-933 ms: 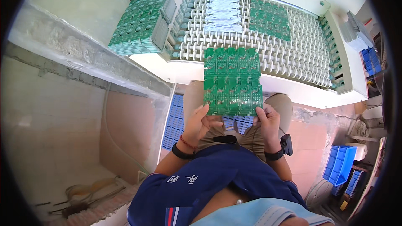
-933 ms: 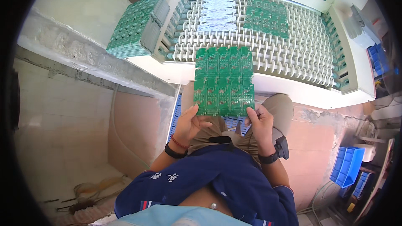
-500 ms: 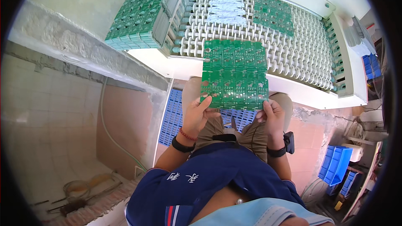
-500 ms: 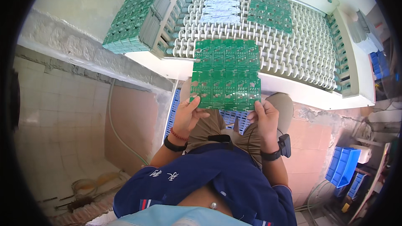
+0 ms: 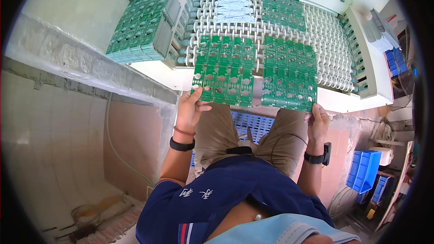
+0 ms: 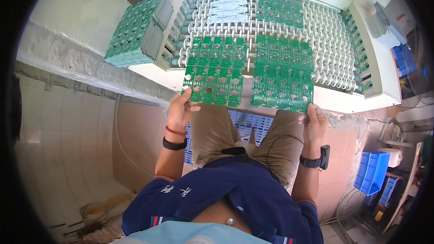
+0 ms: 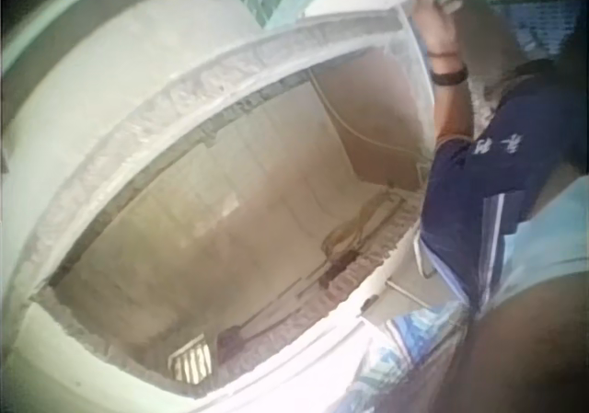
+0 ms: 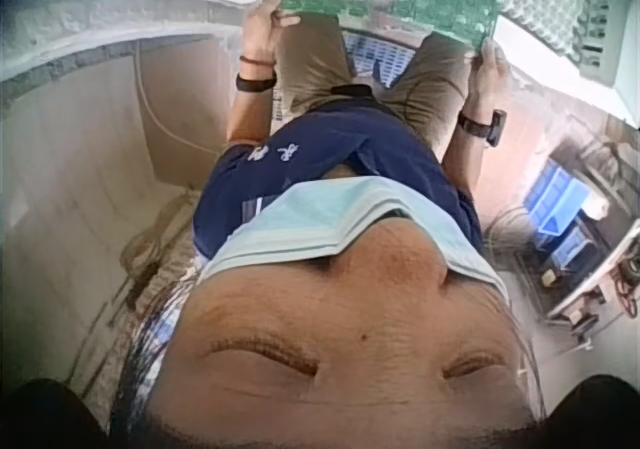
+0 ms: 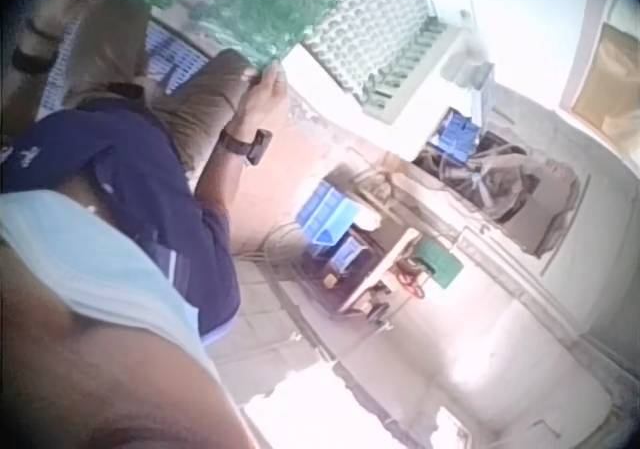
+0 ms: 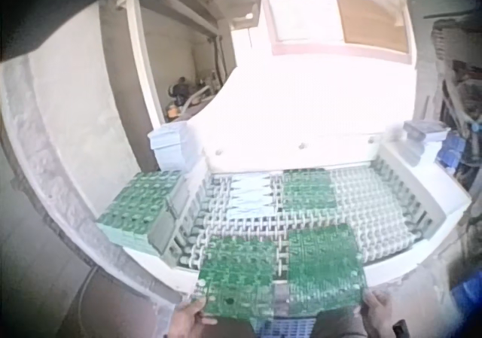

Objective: Sorting and placing printed circuit boards (PCBs) into a specialized rack or machine.

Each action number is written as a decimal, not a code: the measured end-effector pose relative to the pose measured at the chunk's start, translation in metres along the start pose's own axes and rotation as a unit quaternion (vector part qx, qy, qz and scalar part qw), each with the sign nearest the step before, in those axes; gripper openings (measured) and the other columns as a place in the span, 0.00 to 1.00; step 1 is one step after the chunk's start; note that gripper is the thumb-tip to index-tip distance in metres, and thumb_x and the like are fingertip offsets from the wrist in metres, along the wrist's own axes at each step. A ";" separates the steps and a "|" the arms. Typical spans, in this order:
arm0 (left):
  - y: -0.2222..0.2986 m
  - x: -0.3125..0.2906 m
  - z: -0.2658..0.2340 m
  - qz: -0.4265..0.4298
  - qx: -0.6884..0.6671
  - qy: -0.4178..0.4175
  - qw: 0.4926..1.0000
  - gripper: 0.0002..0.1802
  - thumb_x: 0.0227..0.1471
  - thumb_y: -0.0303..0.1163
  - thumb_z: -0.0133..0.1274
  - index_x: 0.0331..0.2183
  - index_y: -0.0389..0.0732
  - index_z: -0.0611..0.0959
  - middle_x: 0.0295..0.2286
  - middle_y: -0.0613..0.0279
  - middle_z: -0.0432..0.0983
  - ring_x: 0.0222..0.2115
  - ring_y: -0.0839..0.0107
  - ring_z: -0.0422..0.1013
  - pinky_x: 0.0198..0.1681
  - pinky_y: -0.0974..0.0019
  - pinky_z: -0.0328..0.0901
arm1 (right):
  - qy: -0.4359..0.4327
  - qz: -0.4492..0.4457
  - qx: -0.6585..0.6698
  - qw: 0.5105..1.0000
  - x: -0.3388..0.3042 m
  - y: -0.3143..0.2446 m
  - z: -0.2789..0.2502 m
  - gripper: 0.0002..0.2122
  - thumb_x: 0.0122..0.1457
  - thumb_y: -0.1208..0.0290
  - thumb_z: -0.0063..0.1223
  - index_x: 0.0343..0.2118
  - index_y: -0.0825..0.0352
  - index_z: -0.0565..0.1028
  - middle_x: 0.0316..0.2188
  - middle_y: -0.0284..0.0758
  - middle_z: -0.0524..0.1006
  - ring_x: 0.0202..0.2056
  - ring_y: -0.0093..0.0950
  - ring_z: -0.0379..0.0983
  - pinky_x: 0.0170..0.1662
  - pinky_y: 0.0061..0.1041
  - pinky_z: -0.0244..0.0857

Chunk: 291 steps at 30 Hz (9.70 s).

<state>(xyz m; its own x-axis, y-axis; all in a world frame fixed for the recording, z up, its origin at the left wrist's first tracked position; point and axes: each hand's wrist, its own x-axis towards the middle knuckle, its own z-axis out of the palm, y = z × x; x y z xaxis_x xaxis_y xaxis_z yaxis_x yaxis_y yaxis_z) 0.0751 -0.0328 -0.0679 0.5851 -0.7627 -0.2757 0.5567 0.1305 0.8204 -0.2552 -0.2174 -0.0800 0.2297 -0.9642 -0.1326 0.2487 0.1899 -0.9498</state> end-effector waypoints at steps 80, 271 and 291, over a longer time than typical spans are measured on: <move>0.166 0.034 -0.055 0.491 0.562 0.397 0.534 0.25 0.53 0.52 0.41 0.43 0.41 0.70 0.34 0.47 0.72 0.35 0.49 0.68 0.37 0.53 0.62 | -0.080 -0.084 -0.099 0.988 -0.004 -0.026 0.058 0.07 0.55 0.70 0.51 0.28 0.69 0.75 0.17 0.28 0.70 0.15 0.13 0.61 0.18 0.12 0.54; 0.151 -0.012 -0.013 0.556 0.625 0.308 0.452 0.19 0.50 0.38 0.50 0.33 0.27 0.78 0.41 0.43 0.70 0.43 0.50 0.65 0.45 0.56 0.60 | -0.182 -0.397 -0.439 0.785 -0.006 -0.086 0.334 0.16 0.49 0.58 0.51 0.20 0.69 0.76 0.18 0.44 0.74 0.24 0.41 0.73 0.27 0.35 0.66; 0.066 -0.078 -0.008 0.554 0.375 0.149 0.728 0.22 0.57 0.35 0.38 0.49 0.29 0.64 0.48 0.48 0.61 0.45 0.61 0.63 0.46 0.60 0.62 | -0.203 -0.018 0.127 0.971 -0.009 -0.048 0.194 0.12 0.54 0.67 0.53 0.33 0.73 0.73 0.14 0.28 0.68 0.13 0.16 0.61 0.14 0.13 0.52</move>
<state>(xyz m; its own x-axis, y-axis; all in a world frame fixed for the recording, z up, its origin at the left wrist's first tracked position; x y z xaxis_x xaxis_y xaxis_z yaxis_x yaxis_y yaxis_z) 0.0710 0.0403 0.0035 0.5942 -0.2659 0.7591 -0.7677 0.0939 0.6338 -0.0862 -0.1815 0.0215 0.5559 -0.8283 0.0704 0.4748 0.2469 -0.8447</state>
